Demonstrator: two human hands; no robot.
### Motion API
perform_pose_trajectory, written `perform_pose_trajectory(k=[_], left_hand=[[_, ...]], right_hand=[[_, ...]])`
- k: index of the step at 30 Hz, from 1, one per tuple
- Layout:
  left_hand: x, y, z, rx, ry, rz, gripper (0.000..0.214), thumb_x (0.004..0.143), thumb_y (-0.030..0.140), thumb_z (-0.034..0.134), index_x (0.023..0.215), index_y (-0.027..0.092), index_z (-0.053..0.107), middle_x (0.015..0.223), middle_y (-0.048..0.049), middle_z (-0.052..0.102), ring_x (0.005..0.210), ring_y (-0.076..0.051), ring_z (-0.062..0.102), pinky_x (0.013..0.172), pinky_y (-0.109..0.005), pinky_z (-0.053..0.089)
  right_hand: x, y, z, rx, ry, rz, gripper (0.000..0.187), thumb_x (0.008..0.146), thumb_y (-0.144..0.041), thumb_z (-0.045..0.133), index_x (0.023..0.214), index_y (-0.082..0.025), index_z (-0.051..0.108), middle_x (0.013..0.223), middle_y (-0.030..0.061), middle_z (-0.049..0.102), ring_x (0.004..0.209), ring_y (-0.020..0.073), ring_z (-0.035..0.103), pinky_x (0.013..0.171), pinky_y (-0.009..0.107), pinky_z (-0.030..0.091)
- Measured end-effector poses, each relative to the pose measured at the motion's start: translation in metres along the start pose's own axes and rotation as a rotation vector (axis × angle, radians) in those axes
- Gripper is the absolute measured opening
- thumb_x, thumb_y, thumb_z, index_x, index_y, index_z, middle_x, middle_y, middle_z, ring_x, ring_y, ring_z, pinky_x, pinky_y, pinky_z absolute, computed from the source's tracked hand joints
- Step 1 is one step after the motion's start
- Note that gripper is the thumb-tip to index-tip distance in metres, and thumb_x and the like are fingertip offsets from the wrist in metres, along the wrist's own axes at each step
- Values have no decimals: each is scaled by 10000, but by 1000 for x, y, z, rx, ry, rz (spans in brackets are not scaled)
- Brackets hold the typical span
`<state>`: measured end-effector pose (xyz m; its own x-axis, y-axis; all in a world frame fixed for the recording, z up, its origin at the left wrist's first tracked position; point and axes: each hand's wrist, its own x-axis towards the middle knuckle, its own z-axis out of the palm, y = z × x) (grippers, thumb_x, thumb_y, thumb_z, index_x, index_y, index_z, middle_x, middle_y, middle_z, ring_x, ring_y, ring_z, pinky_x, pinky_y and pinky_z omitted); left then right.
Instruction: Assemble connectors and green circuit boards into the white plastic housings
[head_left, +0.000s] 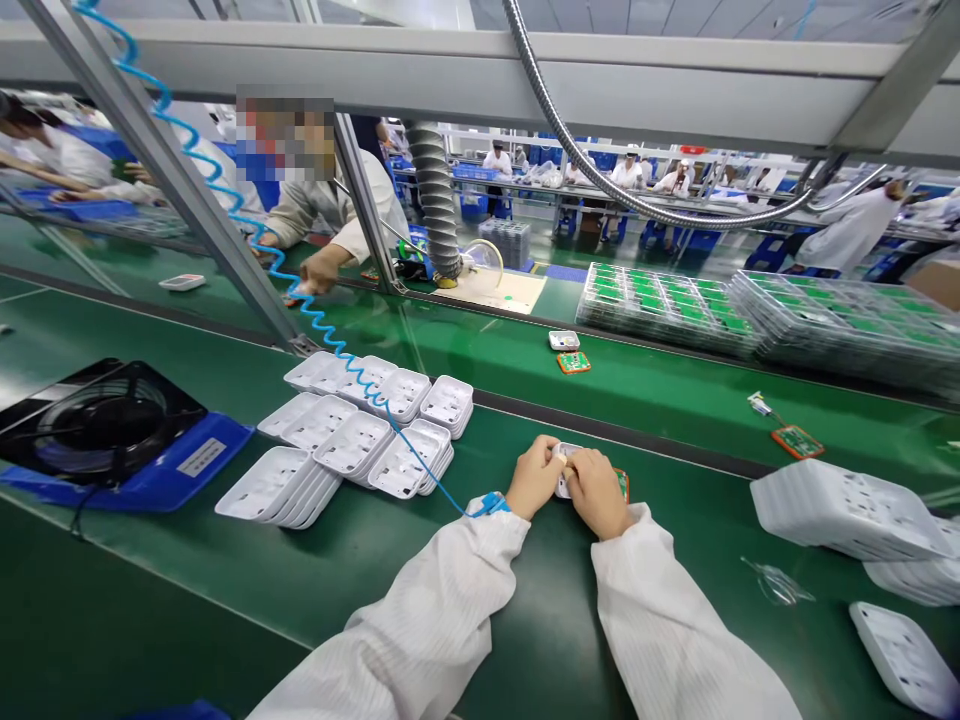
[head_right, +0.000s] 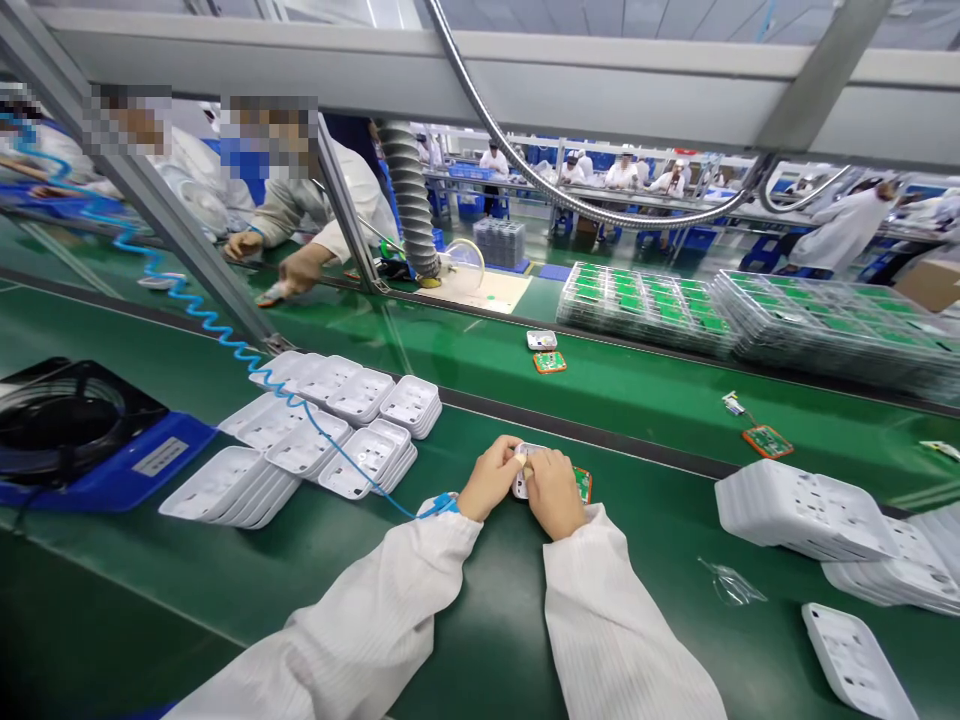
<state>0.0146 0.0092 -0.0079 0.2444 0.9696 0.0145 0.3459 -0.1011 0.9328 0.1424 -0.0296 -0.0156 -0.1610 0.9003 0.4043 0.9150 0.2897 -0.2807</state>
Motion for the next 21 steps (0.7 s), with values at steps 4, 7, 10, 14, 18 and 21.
perform_pose_trajectory(k=[4,7,10,14,18,21], left_hand=[[9,-4,-10,-3,46,-17,248,740,160,459,955,181,582,718,10,600,639,-104,525,598,-205,398],[13,-5,-16,17,97,-10,278,743,163,454,990,180,581,750,-5,612,672,-118,539,630,-218,412],[13,-4,-18,43,88,38,290,741,159,450,998,181,581,784,-12,620,703,-126,546,657,-226,420],[10,-1,-18,77,9,127,312,734,145,441,1003,197,592,817,-6,627,750,-132,554,700,-231,429],[10,2,-20,74,-46,156,328,735,155,451,1027,198,593,901,-16,641,826,-144,568,760,-244,441],[9,2,-19,58,-106,236,350,741,148,448,1059,200,585,1015,-28,637,916,-152,569,827,-254,438]], right_hand=[[0,2,-4,12,26,-6,107,830,-266,480,870,-187,539,890,54,529,831,187,429,722,308,324],[0,0,-5,-58,-6,-16,112,832,-271,493,855,-182,557,865,59,518,820,191,417,719,315,318],[0,-3,-5,-118,-21,-14,105,838,-199,462,852,-174,563,831,67,513,803,195,408,708,315,311],[-3,-3,-2,-145,-12,-22,84,824,-193,470,774,-176,535,775,59,504,772,195,403,695,320,300],[-3,1,-1,-124,38,120,148,768,-267,553,882,-183,511,889,69,531,844,215,435,713,329,310],[1,7,-4,-34,16,193,431,728,-287,583,1118,-178,437,1082,107,519,980,248,447,766,349,330]])
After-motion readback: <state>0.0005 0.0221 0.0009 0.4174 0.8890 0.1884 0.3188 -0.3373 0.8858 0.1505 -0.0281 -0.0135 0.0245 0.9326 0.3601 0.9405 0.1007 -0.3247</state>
